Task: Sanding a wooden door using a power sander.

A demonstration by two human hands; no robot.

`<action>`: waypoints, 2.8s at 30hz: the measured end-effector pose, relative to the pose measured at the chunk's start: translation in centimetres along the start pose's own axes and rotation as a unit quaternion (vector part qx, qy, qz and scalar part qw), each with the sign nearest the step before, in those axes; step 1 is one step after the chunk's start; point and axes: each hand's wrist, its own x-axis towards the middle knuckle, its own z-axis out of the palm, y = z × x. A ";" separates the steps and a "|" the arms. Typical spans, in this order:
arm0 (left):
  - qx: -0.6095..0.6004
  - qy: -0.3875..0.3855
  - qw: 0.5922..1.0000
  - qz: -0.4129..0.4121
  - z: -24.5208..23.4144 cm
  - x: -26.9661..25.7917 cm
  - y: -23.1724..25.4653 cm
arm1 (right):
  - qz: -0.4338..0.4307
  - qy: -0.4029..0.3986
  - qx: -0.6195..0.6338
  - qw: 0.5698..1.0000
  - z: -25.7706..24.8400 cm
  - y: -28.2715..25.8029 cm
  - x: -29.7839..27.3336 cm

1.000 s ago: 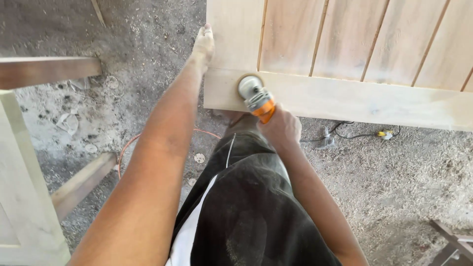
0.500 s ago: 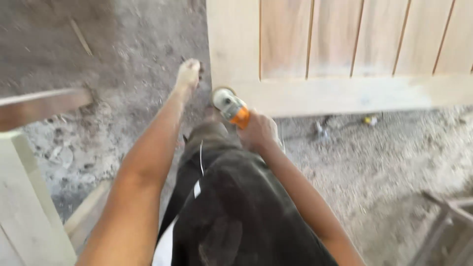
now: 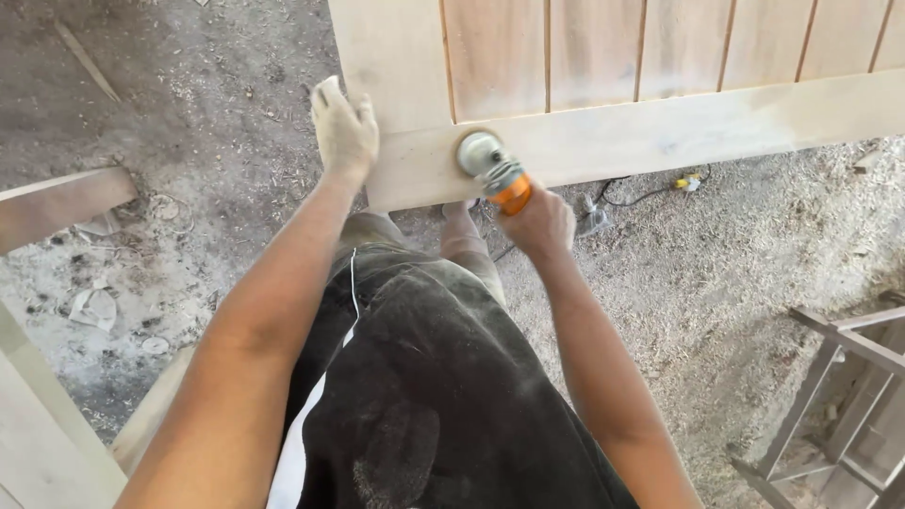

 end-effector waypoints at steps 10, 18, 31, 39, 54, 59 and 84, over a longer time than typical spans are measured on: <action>0.327 -0.115 0.894 0.284 7.0 -10.4 5.8 | 0.083 0.080 0.009 0.993 -6.3 16.2 5.9; 0.330 -0.176 0.883 0.283 11.3 -11.5 9.3 | 0.213 0.096 -0.002 0.972 -9.7 30.3 11.0; 0.332 -0.149 0.866 0.343 9.1 -11.3 4.5 | 0.312 0.123 0.194 0.922 -9.0 28.0 9.0; 0.284 -0.128 0.904 0.295 1.7 -7.6 1.2 | 0.091 0.084 0.028 0.992 -0.7 11.4 2.6; 0.130 0.218 0.960 0.121 -8.8 1.2 -7.3 | -0.128 -0.054 -0.058 0.989 3.1 -6.0 -3.5; 0.169 0.188 0.951 0.180 -3.2 0.5 -5.5 | -0.043 -0.087 -0.053 0.994 1.4 -1.1 -3.1; 0.316 -0.149 0.883 0.313 19.6 -12.8 14.1 | 0.164 0.075 0.092 0.979 -8.7 32.3 5.5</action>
